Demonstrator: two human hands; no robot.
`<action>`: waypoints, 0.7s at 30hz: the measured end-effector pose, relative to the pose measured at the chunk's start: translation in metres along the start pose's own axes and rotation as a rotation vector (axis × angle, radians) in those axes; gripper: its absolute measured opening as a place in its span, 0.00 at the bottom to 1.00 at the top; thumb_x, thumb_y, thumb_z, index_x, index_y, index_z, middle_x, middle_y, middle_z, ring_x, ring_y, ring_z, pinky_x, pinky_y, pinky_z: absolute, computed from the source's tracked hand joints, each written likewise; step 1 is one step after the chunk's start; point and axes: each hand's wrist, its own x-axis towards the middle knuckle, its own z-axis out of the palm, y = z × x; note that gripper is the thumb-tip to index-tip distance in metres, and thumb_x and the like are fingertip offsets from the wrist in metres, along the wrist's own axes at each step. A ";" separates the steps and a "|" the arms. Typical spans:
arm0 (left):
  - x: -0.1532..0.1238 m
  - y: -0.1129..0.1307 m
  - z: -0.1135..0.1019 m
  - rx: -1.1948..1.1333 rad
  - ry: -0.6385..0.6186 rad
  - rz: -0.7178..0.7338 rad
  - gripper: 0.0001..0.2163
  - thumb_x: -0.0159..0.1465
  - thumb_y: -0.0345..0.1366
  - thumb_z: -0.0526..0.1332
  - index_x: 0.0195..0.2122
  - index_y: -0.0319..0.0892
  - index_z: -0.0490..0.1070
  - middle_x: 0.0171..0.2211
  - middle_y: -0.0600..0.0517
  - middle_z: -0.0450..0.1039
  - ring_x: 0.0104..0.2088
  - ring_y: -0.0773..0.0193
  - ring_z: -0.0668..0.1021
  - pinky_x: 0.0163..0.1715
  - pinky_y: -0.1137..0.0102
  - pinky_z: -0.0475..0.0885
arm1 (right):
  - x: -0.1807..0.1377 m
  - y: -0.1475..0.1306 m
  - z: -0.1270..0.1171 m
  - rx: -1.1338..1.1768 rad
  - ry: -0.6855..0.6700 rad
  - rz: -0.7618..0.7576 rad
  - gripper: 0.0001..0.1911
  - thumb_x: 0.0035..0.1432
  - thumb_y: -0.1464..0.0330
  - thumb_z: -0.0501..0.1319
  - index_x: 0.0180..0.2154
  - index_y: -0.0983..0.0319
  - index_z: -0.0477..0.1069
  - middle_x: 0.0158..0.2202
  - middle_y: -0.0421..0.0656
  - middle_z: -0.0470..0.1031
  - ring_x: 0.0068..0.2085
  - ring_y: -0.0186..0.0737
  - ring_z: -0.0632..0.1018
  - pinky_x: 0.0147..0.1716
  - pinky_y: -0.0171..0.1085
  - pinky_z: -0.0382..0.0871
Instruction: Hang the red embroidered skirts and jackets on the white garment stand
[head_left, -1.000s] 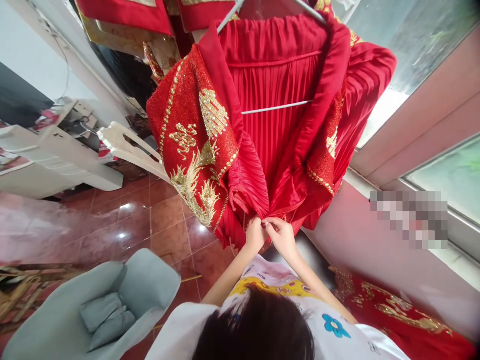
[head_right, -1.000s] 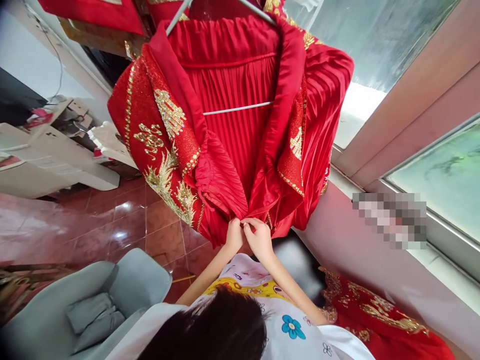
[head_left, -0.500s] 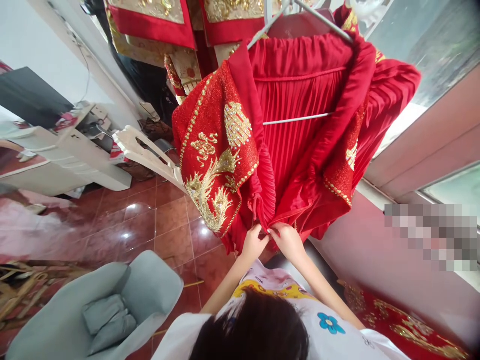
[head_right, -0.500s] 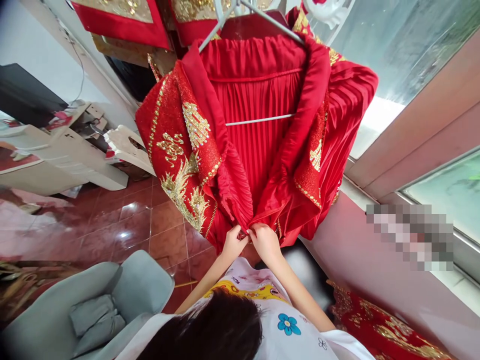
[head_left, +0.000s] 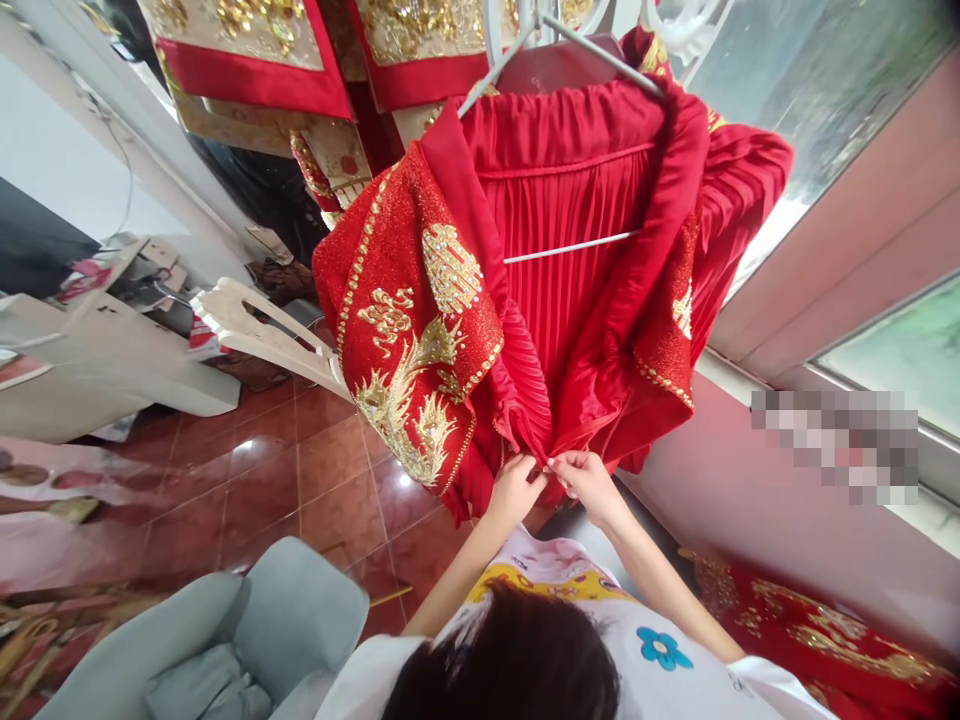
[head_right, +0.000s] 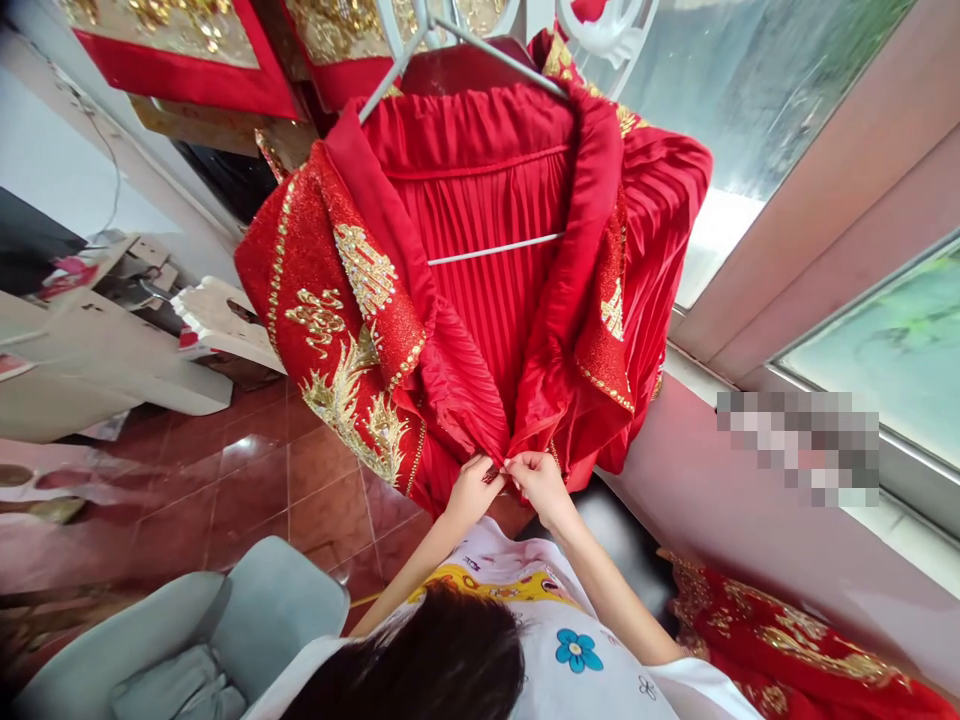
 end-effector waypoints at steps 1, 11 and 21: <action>0.003 0.003 -0.002 0.018 -0.006 -0.009 0.03 0.59 0.30 0.58 0.28 0.40 0.69 0.31 0.50 0.72 0.35 0.64 0.73 0.36 0.71 0.65 | 0.001 -0.001 0.002 0.070 0.014 0.007 0.21 0.40 0.50 0.58 0.17 0.62 0.58 0.13 0.35 0.54 0.15 0.25 0.53 0.15 0.30 0.47; 0.021 0.012 -0.007 0.156 -0.103 -0.183 0.07 0.59 0.36 0.59 0.32 0.40 0.74 0.31 0.47 0.77 0.34 0.61 0.78 0.34 0.70 0.66 | -0.001 -0.035 0.020 0.433 0.165 -0.060 0.20 0.36 0.56 0.65 0.16 0.64 0.61 0.12 0.34 0.56 0.16 0.23 0.54 0.16 0.29 0.45; 0.033 0.020 -0.002 0.296 -0.180 -0.273 0.13 0.62 0.41 0.53 0.35 0.40 0.75 0.34 0.44 0.78 0.36 0.56 0.79 0.32 0.69 0.66 | -0.005 -0.101 0.017 0.598 0.142 -0.226 0.17 0.38 0.62 0.67 0.16 0.64 0.62 0.12 0.32 0.54 0.15 0.22 0.52 0.15 0.29 0.43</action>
